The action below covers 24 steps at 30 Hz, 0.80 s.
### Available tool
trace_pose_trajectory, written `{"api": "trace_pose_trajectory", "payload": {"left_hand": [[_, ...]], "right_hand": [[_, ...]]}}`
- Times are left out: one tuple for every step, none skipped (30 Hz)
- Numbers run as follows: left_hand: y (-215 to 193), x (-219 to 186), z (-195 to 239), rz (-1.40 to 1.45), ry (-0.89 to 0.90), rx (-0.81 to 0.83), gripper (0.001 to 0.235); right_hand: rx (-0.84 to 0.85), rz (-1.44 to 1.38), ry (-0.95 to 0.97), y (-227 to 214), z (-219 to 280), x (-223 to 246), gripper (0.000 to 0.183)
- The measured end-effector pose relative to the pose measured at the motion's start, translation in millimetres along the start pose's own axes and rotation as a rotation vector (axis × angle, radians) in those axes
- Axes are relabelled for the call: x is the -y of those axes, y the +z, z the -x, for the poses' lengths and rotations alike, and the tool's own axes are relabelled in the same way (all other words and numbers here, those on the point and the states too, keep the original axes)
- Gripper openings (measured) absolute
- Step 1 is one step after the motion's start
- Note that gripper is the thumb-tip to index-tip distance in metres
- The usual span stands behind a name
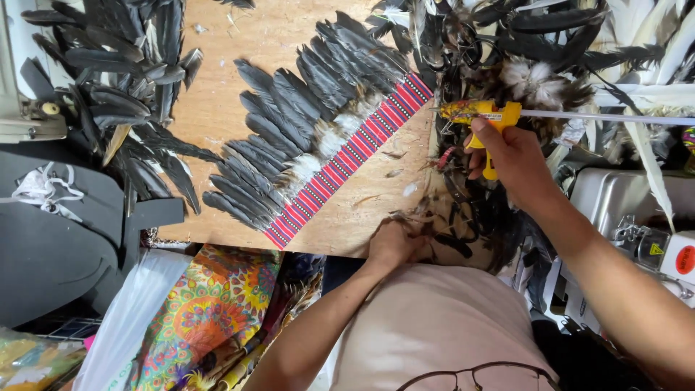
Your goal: Using a hot glue gun to attach black feathers to a patterned fabric strip to create a decorative item.
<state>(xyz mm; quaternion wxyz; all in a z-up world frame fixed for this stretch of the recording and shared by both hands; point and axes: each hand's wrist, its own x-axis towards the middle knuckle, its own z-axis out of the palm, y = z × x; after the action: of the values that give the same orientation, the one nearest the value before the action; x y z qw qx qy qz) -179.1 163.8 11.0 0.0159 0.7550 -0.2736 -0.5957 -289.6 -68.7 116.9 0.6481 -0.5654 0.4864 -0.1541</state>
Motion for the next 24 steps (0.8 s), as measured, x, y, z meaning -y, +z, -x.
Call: {"api": "trace_pose_trajectory", "payload": {"left_hand": [[7, 8, -7, 0.004, 0.000, -0.009, 0.046], [13, 15, -14, 0.081, 0.026, -0.025, 0.041], [20, 23, -21, 0.157, 0.053, -0.038, 0.037], [22, 30, -20, 0.159, 0.055, -0.043, 0.037], [24, 38, -17, 0.244, 0.090, -0.076, 0.033], [26, 46, -15, 0.329, 0.126, -0.110, 0.029], [28, 54, -17, 0.327, 0.127, -0.118, 0.029], [29, 62, -20, 0.553, 0.170, -0.118, 0.029], [32, 69, -22, 0.781, 0.213, -0.115, 0.031], [20, 62, -13, 0.780, 0.214, -0.119, 0.031], [8, 55, -3, 0.876, 0.261, -0.116, 0.032], [-4, 48, 6, 0.972, 0.308, -0.112, 0.033], [-19, 37, 18, 0.970, 0.312, -0.113, 0.033], [-35, 26, 30, 0.996, 0.332, -0.105, 0.042], [-50, 15, 42, 1.023, 0.353, -0.095, 0.051], [-53, 14, 38, 1.022, 0.357, -0.094, 0.051], [-57, 12, 33, 1.057, 0.379, -0.080, 0.040], [-61, 10, 28, 1.091, 0.401, -0.067, 0.030], [-63, 10, 20, 1.093, 0.408, -0.068, 0.030], [-65, 10, 11, 1.114, 0.440, -0.077, 0.029], [-67, 10, 3, 1.137, 0.472, -0.087, 0.030], [-76, 9, -8, 1.139, 0.478, -0.088, 0.030], [-83, 8, -18, 1.089, 0.527, -0.162, 0.025], [-91, 8, -28, 1.038, 0.576, -0.235, 0.021]], "right_hand": [[0.006, 0.001, -0.007, 2, 2, 1, 0.054], [0.005, -0.003, 0.001, 4, 3, 2, 0.053], [0.000, -0.007, 0.011, 6, 5, 3, 0.052], [0.002, -0.006, 0.005, 6, 5, 2, 0.052], [0.012, -0.014, 0.004, 7, 5, 0, 0.053], [0.022, -0.021, 0.003, 7, 5, -1, 0.053], [0.024, -0.025, -0.003, 8, 6, 0, 0.053], [0.025, -0.029, 0.007, 9, 6, 1, 0.054], [0.024, -0.031, 0.019, 9, 7, 3, 0.054], [0.027, -0.033, 0.015, 10, 6, 2, 0.054], [0.045, -0.039, 0.015, 10, 4, 1, 0.054], [0.063, -0.044, 0.015, 11, 2, -1, 0.054], [0.061, -0.045, 0.012, 12, 1, -3, 0.054], [0.069, -0.070, 0.017, 14, -1, -5, 0.055], [0.077, -0.094, 0.022, 15, -3, -8, 0.056], [0.075, -0.093, 0.020, 19, -2, -8, 0.056], [0.058, -0.131, 0.053, 22, -2, -8, 0.059], [0.042, -0.168, 0.086, 26, -2, -7, 0.062], [0.042, -0.165, 0.080, 28, -4, -7, 0.062], [0.032, -0.171, 0.110, 31, -5, -6, 0.063], [0.022, -0.175, 0.139, 34, -7, -5, 0.064], [0.023, -0.172, 0.134, 36, -11, -3, 0.064], [0.044, -0.135, 0.145, 37, -14, -1, 0.064], [0.064, -0.099, 0.156, 39, -17, 0, 0.064]]}}
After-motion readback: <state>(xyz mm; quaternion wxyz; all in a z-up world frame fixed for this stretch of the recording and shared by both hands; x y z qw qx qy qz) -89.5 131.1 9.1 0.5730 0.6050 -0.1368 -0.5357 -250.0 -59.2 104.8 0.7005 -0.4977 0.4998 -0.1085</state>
